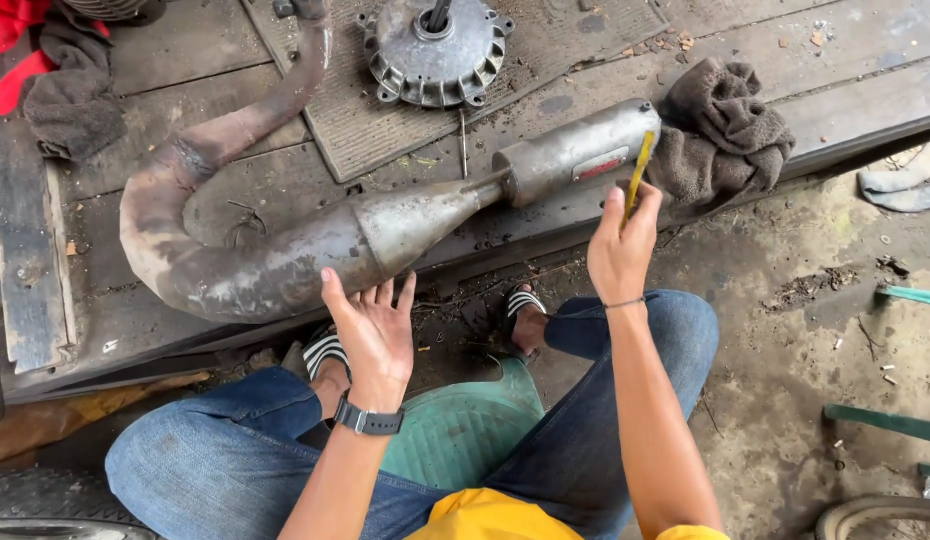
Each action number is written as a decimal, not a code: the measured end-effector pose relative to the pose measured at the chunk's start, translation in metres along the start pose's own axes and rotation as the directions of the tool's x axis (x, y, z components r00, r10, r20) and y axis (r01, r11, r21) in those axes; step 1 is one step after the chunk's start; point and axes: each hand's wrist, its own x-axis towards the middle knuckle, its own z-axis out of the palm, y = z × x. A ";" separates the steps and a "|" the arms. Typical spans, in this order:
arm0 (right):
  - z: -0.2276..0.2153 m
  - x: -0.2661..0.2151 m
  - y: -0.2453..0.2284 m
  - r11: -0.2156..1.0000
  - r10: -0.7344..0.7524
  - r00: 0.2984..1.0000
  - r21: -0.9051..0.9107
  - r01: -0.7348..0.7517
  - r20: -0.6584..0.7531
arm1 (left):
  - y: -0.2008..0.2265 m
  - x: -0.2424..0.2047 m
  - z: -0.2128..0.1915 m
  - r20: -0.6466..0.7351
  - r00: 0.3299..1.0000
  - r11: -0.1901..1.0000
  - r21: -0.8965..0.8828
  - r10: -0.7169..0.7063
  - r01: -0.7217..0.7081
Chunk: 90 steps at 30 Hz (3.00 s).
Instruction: The person sits on a low stool and uses a yellow brush to scrub the surface of a large, curved metal pipe. They rotate the pipe to clean different sections, focusing on the joints and the curved body of the exhaust component.
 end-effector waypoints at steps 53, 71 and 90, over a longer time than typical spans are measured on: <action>0.009 -0.057 -0.163 0.800 0.106 0.857 -0.555 0.227 0.504 | 0.104 0.061 0.011 0.721 0.631 -0.879 0.065 -0.286 -0.472; 0.044 -0.001 -0.255 0.535 0.482 0.489 -0.686 0.493 0.727 | 0.106 0.060 0.008 0.734 0.632 -0.841 0.158 -0.251 -0.518; 0.071 0.036 -0.274 0.411 0.464 0.381 -0.575 0.707 0.800 | 0.103 0.062 0.009 0.703 0.664 -0.828 0.197 -0.254 -0.525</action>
